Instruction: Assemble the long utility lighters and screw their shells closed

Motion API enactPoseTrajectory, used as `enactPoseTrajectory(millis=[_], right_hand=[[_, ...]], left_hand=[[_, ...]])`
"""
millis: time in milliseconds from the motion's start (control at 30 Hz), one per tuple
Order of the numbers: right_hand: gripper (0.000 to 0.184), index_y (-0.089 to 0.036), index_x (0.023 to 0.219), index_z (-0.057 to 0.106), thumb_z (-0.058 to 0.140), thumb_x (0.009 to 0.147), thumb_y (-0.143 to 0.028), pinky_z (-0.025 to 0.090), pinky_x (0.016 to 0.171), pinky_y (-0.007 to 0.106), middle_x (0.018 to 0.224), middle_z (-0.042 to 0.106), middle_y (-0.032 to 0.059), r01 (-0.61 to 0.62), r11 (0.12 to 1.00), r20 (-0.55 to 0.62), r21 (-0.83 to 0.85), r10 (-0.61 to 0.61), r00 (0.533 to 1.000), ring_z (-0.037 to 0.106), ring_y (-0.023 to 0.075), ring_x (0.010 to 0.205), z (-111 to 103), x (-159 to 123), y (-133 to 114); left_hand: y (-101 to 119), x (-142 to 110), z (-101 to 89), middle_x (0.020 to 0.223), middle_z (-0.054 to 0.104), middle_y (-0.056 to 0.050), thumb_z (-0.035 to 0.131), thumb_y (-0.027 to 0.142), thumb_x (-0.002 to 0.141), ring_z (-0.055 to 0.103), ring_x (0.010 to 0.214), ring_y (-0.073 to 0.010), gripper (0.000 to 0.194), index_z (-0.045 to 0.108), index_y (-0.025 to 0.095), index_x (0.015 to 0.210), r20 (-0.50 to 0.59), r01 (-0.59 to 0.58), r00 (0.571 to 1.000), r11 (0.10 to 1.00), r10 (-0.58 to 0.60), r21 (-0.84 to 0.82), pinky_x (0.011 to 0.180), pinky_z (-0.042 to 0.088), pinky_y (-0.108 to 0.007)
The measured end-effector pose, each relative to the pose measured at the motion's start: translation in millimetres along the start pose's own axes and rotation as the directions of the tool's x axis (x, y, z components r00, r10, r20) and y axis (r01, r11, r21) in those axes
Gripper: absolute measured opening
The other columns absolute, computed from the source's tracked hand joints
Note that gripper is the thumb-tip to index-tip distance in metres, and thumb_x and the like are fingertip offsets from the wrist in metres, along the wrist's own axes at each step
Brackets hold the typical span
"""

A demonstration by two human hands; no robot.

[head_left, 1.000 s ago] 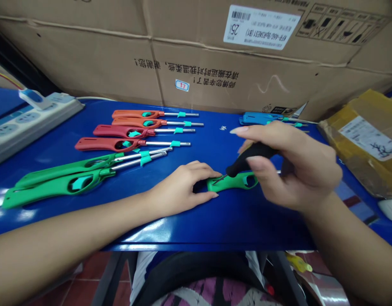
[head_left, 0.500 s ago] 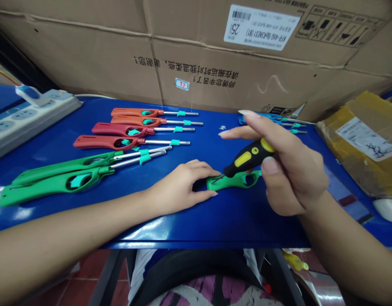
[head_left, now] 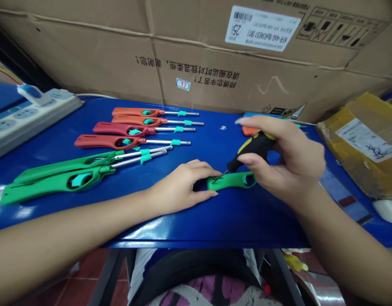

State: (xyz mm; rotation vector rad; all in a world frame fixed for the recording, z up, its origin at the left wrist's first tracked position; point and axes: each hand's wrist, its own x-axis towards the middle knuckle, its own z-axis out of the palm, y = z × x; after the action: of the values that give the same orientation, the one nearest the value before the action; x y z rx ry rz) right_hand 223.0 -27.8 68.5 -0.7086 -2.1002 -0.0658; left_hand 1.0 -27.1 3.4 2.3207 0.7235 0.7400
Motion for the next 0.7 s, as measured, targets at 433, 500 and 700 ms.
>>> enactPoseTrajectory(millis=[433, 500, 700], right_hand=[[0.040, -0.026, 0.143, 0.053, 0.043, 0.104, -0.029, 0.062, 0.071, 0.034, 0.119, 0.073, 0.0049, -0.085, 0.987, 0.159, 0.140, 0.062, 0.985, 0.073, 0.0193, 0.087, -6, 3, -9], [0.032, -0.023, 0.130, 0.063, 0.057, 0.099, -0.026, 0.060, 0.068, 0.032, 0.109, 0.075, 0.0039, -0.022, 0.982, 0.094, 0.186, 0.004, 0.996, 0.071, 0.0173, 0.078, -6, 5, -9], [0.040, -0.024, 0.141, 0.055, 0.045, 0.103, -0.032, 0.062, 0.075, 0.036, 0.112, 0.074, 0.0059, 0.038, 0.999, 0.116, -0.026, -0.035, 0.993, 0.072, 0.0213, 0.087, -8, 5, -4]], left_hand=[[0, 0, 0.5, 0.111, 0.071, -0.006, 0.074, 0.024, 0.088, 0.065, 0.106, -0.0203, 0.032, 0.068, 0.017, 0.119, -0.007, 0.011, 1.000, 1.000, -0.011, 0.009, 0.097, 0.052, -0.033], [1, 0, 0.4, 0.112, 0.071, -0.006, 0.074, 0.024, 0.088, 0.066, 0.106, -0.0205, 0.032, 0.068, 0.018, 0.119, -0.007, 0.018, 1.000, 1.000, -0.018, 0.011, 0.097, 0.052, -0.034], [1, -1, 1.0, 0.111, 0.070, -0.007, 0.074, 0.023, 0.088, 0.065, 0.106, -0.0204, 0.032, 0.067, 0.017, 0.119, -0.003, 0.014, 1.000, 1.000, -0.014, 0.005, 0.098, 0.052, -0.034]])
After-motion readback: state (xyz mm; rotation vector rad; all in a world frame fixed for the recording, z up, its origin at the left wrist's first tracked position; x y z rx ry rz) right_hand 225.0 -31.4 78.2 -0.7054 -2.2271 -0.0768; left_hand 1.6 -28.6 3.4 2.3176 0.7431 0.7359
